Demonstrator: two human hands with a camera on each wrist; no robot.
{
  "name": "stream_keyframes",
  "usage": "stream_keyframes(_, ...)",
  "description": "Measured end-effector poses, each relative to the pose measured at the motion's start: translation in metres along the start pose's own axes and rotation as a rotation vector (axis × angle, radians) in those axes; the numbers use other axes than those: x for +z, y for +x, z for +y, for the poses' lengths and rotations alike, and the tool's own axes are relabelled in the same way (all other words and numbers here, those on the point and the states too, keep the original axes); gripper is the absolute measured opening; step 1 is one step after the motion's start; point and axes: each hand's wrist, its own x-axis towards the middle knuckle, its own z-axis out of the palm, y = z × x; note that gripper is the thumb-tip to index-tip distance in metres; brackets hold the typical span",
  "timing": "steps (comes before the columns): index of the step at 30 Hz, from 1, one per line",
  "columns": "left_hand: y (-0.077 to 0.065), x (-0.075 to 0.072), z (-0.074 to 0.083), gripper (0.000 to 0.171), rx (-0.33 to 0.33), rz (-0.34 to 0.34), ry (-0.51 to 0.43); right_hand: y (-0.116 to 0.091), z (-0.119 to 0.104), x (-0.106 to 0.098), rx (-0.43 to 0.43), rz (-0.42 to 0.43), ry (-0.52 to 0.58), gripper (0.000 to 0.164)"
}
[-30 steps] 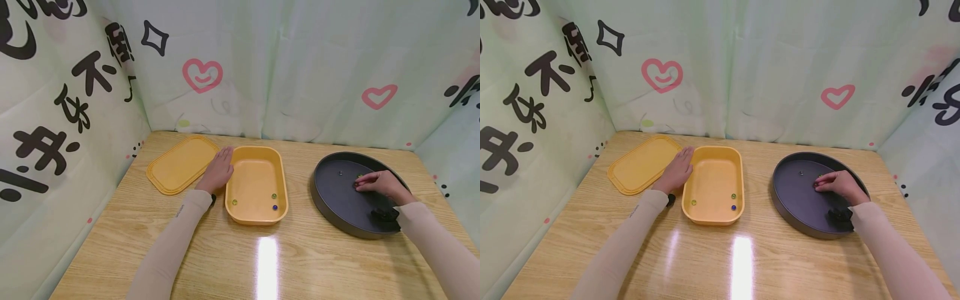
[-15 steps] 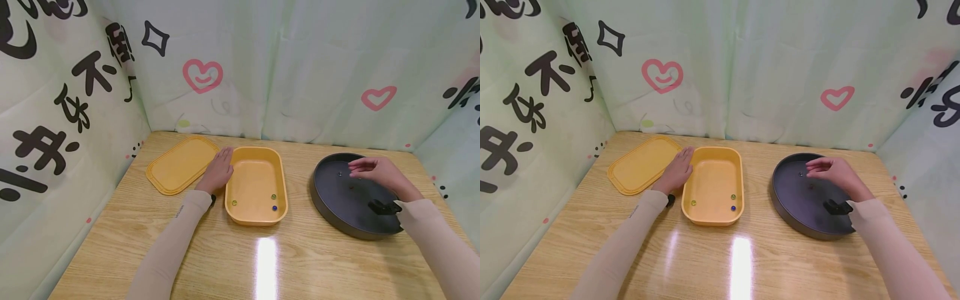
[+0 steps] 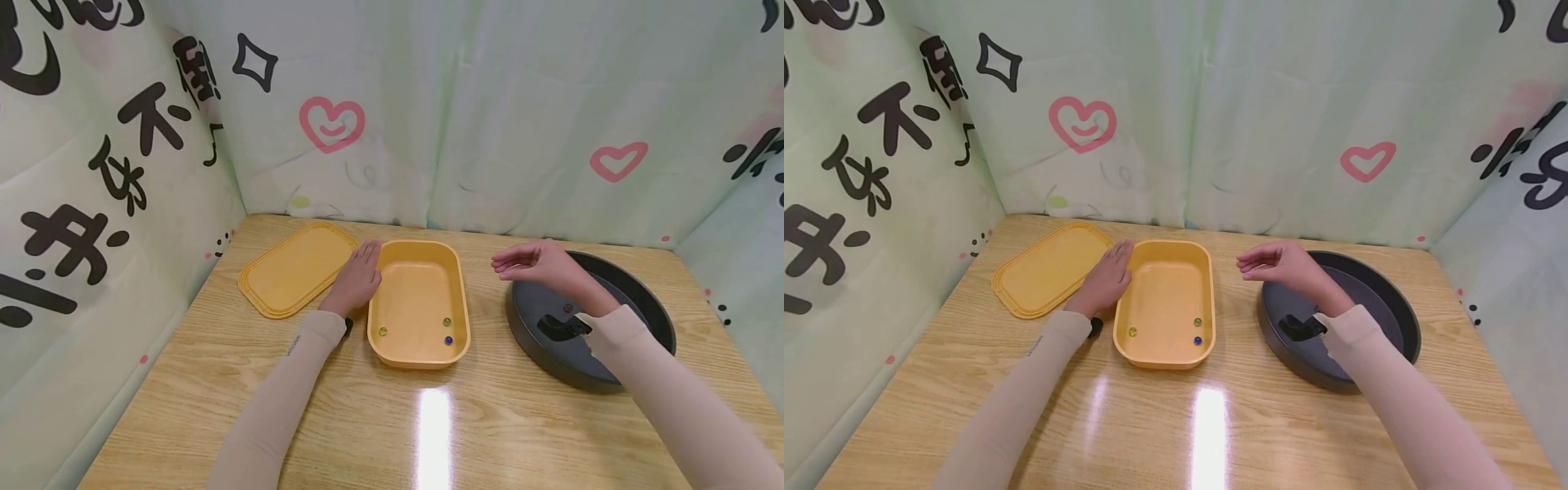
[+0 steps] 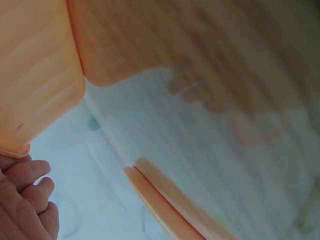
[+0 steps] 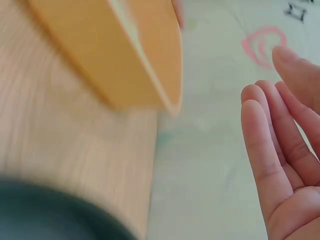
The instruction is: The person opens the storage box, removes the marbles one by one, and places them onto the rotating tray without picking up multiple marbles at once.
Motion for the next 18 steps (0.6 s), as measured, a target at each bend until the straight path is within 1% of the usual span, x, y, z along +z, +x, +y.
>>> stream_keyframes(4, 0.000, -0.001, 0.000, 0.057, 0.002, -0.002, 0.008, 0.021, -0.010, 0.025, -0.043, -0.062, 0.023, 0.038)
stream_keyframes(8, -0.001, -0.002, 0.000, 0.057, 0.005, -0.001, 0.016, 0.038, -0.020, 0.049, -0.078, -0.138, 0.025, 0.033)
stream_keyframes(10, -0.001, -0.002, 0.001, 0.057, 0.005, 0.000, 0.014, 0.045, -0.024, 0.061, -0.086, -0.179, 0.031, 0.032)
stream_keyframes(14, -0.001, -0.002, 0.001, 0.057, 0.002, -0.003, 0.018, 0.058, -0.029, 0.082, -0.092, -0.250, 0.001, 0.033)
stream_keyframes(18, -0.001, -0.001, 0.002, 0.057, -0.007, -0.003, 0.038, 0.068, -0.031, 0.099, -0.119, -0.297, -0.024, 0.032)
